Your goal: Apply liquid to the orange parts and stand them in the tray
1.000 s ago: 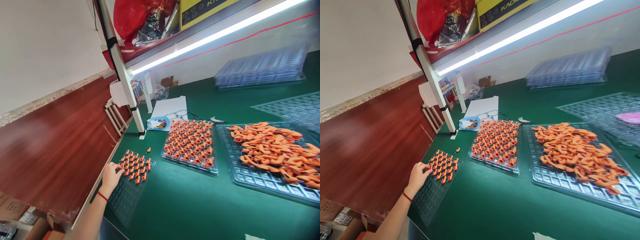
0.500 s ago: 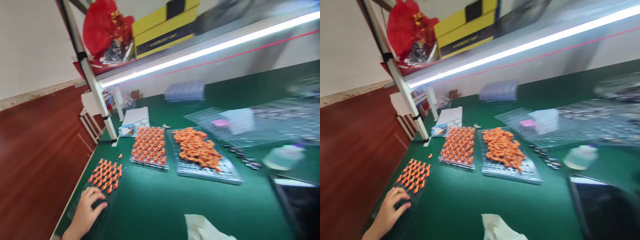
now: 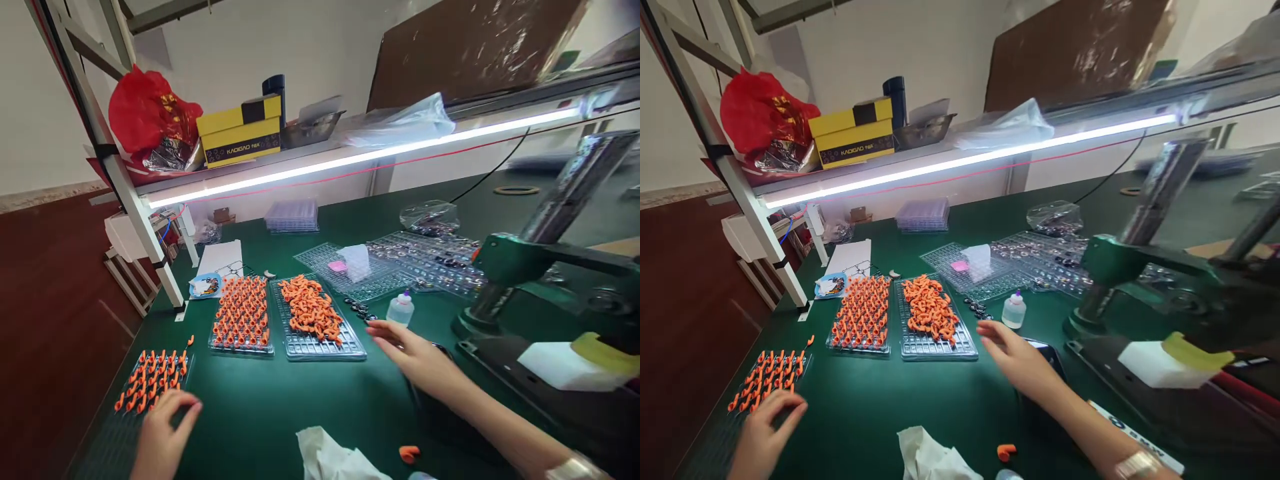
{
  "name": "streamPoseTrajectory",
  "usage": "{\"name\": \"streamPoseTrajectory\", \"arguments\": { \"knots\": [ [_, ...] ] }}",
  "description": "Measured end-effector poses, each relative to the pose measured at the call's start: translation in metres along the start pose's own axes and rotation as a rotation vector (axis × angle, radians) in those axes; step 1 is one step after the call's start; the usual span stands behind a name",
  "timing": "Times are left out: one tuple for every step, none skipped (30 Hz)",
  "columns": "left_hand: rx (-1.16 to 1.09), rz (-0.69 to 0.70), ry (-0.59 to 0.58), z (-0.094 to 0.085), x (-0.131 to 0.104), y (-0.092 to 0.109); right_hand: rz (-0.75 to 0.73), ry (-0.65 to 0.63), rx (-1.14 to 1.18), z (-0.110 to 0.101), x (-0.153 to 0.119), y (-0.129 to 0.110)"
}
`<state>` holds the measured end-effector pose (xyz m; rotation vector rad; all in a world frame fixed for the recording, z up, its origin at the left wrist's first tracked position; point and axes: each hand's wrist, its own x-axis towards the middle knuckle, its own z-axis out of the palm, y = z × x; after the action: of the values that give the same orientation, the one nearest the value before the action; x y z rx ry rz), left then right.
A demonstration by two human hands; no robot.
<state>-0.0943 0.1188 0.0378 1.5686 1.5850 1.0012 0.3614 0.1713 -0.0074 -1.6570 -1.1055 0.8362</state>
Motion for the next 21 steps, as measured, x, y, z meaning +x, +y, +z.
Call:
{"name": "streamPoseTrajectory", "arguments": {
  "knots": [
    [-0.057, -0.018, -0.070, 0.025, 0.009, 0.016, 0.019, -0.013, -0.022, 0.009, 0.018, -0.007],
    [-0.091, -0.032, -0.124, 0.052, 0.017, 0.028, 0.037, -0.023, -0.043, 0.018, 0.033, -0.012],
    [-0.125, -0.063, -0.178, 0.079, 0.026, 0.037, 0.057, -0.029, -0.059, 0.027, 0.044, -0.017],
    [-0.159, -0.107, -0.230, 0.105, 0.035, 0.043, 0.074, -0.033, -0.069, 0.034, 0.052, -0.020],
    [-0.189, -0.152, -0.269, 0.129, 0.044, 0.047, 0.090, -0.037, -0.074, 0.039, 0.057, -0.022],
    [-0.222, -0.193, -0.296, 0.149, 0.052, 0.048, 0.106, -0.038, -0.073, 0.044, 0.060, -0.023],
    [-0.252, -0.228, -0.308, 0.166, 0.059, 0.049, 0.122, -0.039, -0.066, 0.047, 0.061, -0.024],
    [-0.280, -0.262, -0.307, 0.180, 0.065, 0.048, 0.140, -0.039, -0.055, 0.049, 0.060, -0.024],
    [-0.306, -0.288, -0.295, 0.190, 0.070, 0.048, 0.159, -0.040, -0.039, 0.051, 0.060, -0.024],
    [-0.328, -0.313, -0.278, 0.197, 0.074, 0.047, 0.178, -0.040, -0.018, 0.052, 0.059, -0.024],
    [-0.348, -0.335, -0.259, 0.201, 0.077, 0.047, 0.197, -0.041, 0.007, 0.053, 0.057, -0.024],
    [-0.366, -0.355, -0.241, 0.204, 0.079, 0.046, 0.216, -0.044, 0.035, 0.054, 0.056, -0.023],
    [-0.382, -0.374, -0.225, 0.206, 0.080, 0.046, 0.234, -0.049, 0.064, 0.054, 0.054, -0.023],
    [-0.397, -0.389, -0.212, 0.206, 0.080, 0.046, 0.251, -0.054, 0.093, 0.055, 0.052, -0.023],
    [-0.412, -0.400, -0.201, 0.206, 0.079, 0.046, 0.267, -0.061, 0.121, 0.055, 0.051, -0.022],
    [-0.426, -0.406, -0.192, 0.206, 0.078, 0.047, 0.283, -0.068, 0.147, 0.055, 0.048, -0.022],
    [-0.441, -0.408, -0.184, 0.205, 0.076, 0.047, 0.298, -0.075, 0.170, 0.054, 0.046, -0.022],
    [-0.455, -0.408, -0.178, 0.204, 0.074, 0.048, 0.311, -0.081, 0.191, 0.053, 0.043, -0.022],
    [-0.469, -0.405, -0.175, 0.202, 0.071, 0.049, 0.322, -0.086, 0.209, 0.051, 0.041, -0.021],
    [-0.484, -0.403, -0.174, 0.201, 0.068, 0.050, 0.330, -0.092, 0.226, 0.049, 0.037, -0.021],
    [-0.499, -0.401, -0.175, 0.199, 0.065, 0.052, 0.335, -0.097, 0.241, 0.047, 0.034, -0.022]
  ]
}}
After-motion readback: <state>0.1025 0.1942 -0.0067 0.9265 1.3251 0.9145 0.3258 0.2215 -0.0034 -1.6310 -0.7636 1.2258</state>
